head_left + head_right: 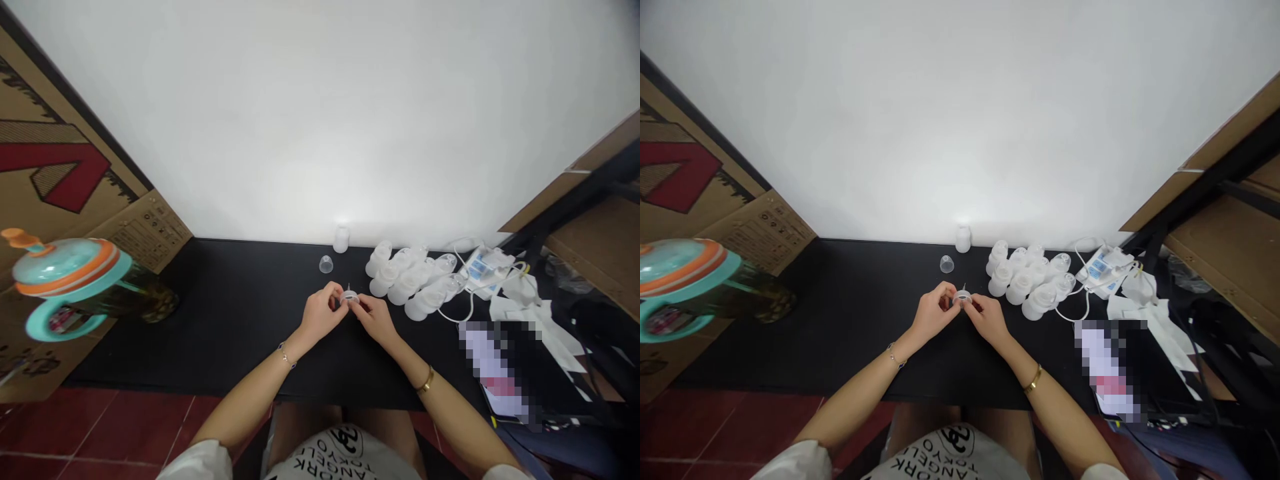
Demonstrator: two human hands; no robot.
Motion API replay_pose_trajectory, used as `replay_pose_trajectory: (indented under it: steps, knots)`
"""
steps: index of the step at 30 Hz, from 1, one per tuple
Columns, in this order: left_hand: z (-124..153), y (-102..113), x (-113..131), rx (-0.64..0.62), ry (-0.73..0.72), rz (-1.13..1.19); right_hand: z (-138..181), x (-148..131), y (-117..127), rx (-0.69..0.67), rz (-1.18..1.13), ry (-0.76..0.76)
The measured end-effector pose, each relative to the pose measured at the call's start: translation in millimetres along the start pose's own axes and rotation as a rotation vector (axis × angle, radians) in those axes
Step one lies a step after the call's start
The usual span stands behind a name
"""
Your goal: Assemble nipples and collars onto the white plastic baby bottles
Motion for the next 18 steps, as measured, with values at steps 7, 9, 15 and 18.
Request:
replay_pose_trajectory:
  steps: [7,9,15,18]
  knots:
    - [0.0,-1.2,-2.2,-0.011,0.022,-0.016,0.1,-0.3,0.1,-0.001,0.013,-0.004]
    - [-0.1,-1.6,-2.3,-0.018,0.024,-0.008,0.0,1.0,-0.5,0.001,0.024,0.0]
    - [0.0,-1.5,-1.1,-0.013,0.013,0.002,0.1,2.5,-1.7,-0.009,0.025,-0.012]
    - [-0.1,-1.7,-0.5,-0.012,0.005,0.009,0.4,2.7,-1.1,-0.002,0.022,-0.023]
Point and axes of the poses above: each hand's wrist, its own z-axis away from the middle knuckle, its own y-axis out of the back of the hand, x = y × z, the point moved 8 cm from there along -z, towards the middle knuckle, and after that the axes turned 3 degrees about -y, right-handed, at the moved point
